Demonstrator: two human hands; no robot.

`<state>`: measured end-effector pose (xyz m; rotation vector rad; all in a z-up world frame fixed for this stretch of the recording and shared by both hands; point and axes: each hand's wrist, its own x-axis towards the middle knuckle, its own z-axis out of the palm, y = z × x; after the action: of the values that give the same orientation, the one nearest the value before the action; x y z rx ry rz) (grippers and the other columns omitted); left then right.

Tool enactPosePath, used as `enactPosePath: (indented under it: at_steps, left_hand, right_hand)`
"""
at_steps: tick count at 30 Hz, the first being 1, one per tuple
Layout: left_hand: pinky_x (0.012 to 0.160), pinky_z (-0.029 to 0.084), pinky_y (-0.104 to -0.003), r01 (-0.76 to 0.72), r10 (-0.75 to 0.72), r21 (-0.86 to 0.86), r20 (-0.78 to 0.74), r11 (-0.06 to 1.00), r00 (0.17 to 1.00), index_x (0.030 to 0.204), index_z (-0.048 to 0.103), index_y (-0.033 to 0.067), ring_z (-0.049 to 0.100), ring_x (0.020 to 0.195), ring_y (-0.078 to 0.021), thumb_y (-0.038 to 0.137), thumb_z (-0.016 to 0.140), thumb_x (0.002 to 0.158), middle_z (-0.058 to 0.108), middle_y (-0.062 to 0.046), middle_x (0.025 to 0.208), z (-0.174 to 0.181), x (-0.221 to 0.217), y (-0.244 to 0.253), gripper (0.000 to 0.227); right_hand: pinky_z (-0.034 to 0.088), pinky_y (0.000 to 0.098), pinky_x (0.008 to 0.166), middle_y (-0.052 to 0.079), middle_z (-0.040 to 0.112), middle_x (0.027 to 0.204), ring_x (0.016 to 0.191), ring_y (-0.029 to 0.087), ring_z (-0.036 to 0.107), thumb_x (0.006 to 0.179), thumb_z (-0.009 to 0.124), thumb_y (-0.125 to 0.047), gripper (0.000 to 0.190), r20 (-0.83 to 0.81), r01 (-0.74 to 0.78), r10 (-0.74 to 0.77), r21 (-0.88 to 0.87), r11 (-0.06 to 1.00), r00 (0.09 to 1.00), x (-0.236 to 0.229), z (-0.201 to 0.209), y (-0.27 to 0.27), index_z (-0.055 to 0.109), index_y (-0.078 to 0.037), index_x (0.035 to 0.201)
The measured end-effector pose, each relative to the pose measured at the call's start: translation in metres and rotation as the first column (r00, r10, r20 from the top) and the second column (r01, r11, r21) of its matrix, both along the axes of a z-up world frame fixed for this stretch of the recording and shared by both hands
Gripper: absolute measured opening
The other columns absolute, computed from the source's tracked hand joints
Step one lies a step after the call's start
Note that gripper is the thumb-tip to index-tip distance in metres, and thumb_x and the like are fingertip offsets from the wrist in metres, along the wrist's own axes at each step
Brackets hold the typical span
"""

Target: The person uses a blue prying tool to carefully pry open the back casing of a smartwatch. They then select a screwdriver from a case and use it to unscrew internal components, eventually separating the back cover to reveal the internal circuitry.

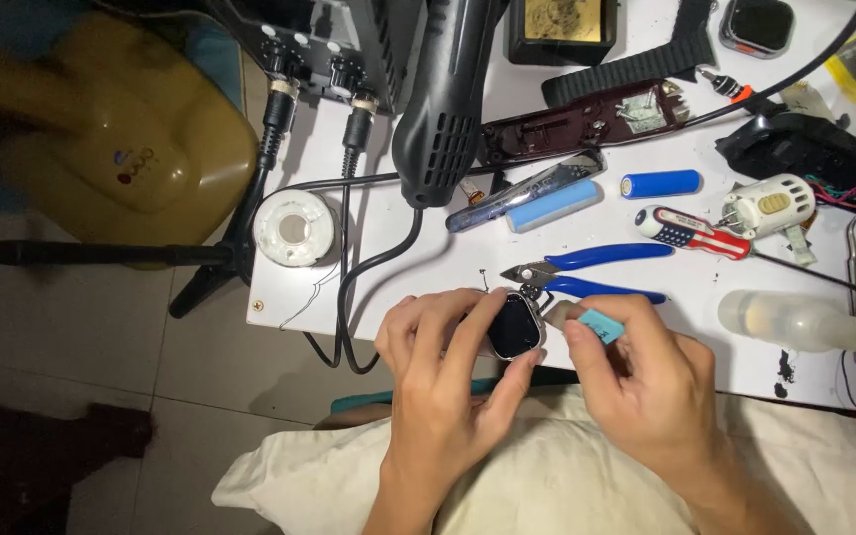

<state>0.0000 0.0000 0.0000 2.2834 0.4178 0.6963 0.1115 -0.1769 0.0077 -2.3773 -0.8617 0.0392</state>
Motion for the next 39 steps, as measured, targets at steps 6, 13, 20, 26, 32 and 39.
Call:
enactPosePath:
  at_steps: [6, 13, 20, 26, 32, 39]
  left_hand:
    - [0.117, 0.042, -0.048, -0.002, 0.002, -0.026, -0.005, 1.0, 1.0, 0.138, 0.073, 0.0119, 0.062, 0.123, -0.0299, 0.041, 0.078, 0.108, 0.073, -0.006, 0.132, 0.002, 0.0, 0.003, 0.042]
    - [0.115, 0.044, -0.048, -0.005, 0.004, -0.041, -0.009, 0.999, 1.0, 0.137, 0.074, 0.0111, 0.062, 0.121, -0.0306, 0.042, 0.075, 0.109, 0.072, -0.007, 0.131, 0.002, 0.0, 0.004, 0.041]
    - [0.115, 0.044, -0.05, -0.046, 0.048, -0.053, 0.039, 0.998, 0.998, 0.129, 0.075, 0.0094, 0.061, 0.12, -0.0314, 0.042, 0.082, 0.104, 0.071, -0.008, 0.124, -0.004, 0.0, 0.001, 0.042]
    - [0.115, 0.045, -0.053, -0.021, 0.025, -0.078, 0.054, 0.997, 0.998, 0.127, 0.075, 0.0074, 0.063, 0.119, -0.0324, 0.041, 0.08, 0.105, 0.071, -0.009, 0.122, 0.0, -0.004, 0.006, 0.04]
    - [0.117, 0.045, -0.054, 0.018, -0.012, -0.105, 0.055, 0.994, 0.998, 0.131, 0.073, 0.0057, 0.063, 0.122, -0.0336, 0.038, 0.077, 0.108, 0.07, -0.01, 0.125, 0.003, -0.008, 0.008, 0.04]
    - [0.119, 0.044, -0.056, 0.026, -0.02, -0.101, 0.064, 0.995, 0.998, 0.132, 0.073, 0.0044, 0.063, 0.122, -0.0345, 0.036, 0.079, 0.108, 0.069, -0.011, 0.124, 0.002, -0.01, 0.007, 0.041]
  right_hand:
    - [0.04, 0.0317, 0.05, -0.004, 0.038, 0.048, 0.041, 0.013, 0.036, 0.108, 0.077, -0.018, 0.011, 0.033, -0.022, 0.023, -0.036, 0.999, 0.999, 0.0, 0.001, 0.011, 0.078, -0.008, 0.113]
    - [0.038, 0.0301, 0.049, -0.006, 0.043, 0.049, 0.04, 0.01, 0.036, 0.107, 0.08, -0.016, 0.009, 0.115, -0.062, 0.063, -0.019, 0.998, 0.991, -0.003, 0.0, 0.011, 0.078, -0.007, 0.108]
    - [0.053, 0.0322, 0.062, -0.002, 0.08, 0.089, 0.062, 0.018, 0.071, 0.106, 0.085, -0.014, 0.009, 0.225, -0.082, 0.107, -0.116, 0.99, 0.969, -0.01, -0.002, 0.007, 0.079, -0.01, 0.111]
    - [0.049, 0.0317, 0.058, -0.004, 0.073, 0.081, 0.057, 0.016, 0.066, 0.108, 0.08, -0.016, 0.004, 0.189, -0.064, 0.099, -0.182, 0.981, 0.977, -0.012, -0.006, 0.008, 0.076, -0.015, 0.109]
    - [0.045, 0.0335, 0.058, -0.004, 0.067, 0.076, 0.057, 0.019, 0.054, 0.109, 0.077, -0.011, 0.007, 0.213, -0.123, 0.154, -0.152, 0.981, 0.965, -0.006, -0.012, 0.008, 0.074, -0.011, 0.103]
    - [0.036, 0.0334, 0.055, -0.002, 0.054, 0.068, 0.053, 0.017, 0.043, 0.109, 0.078, -0.008, 0.009, 0.231, -0.131, 0.146, -0.077, 0.988, 0.962, -0.002, -0.021, 0.008, 0.074, -0.011, 0.102]
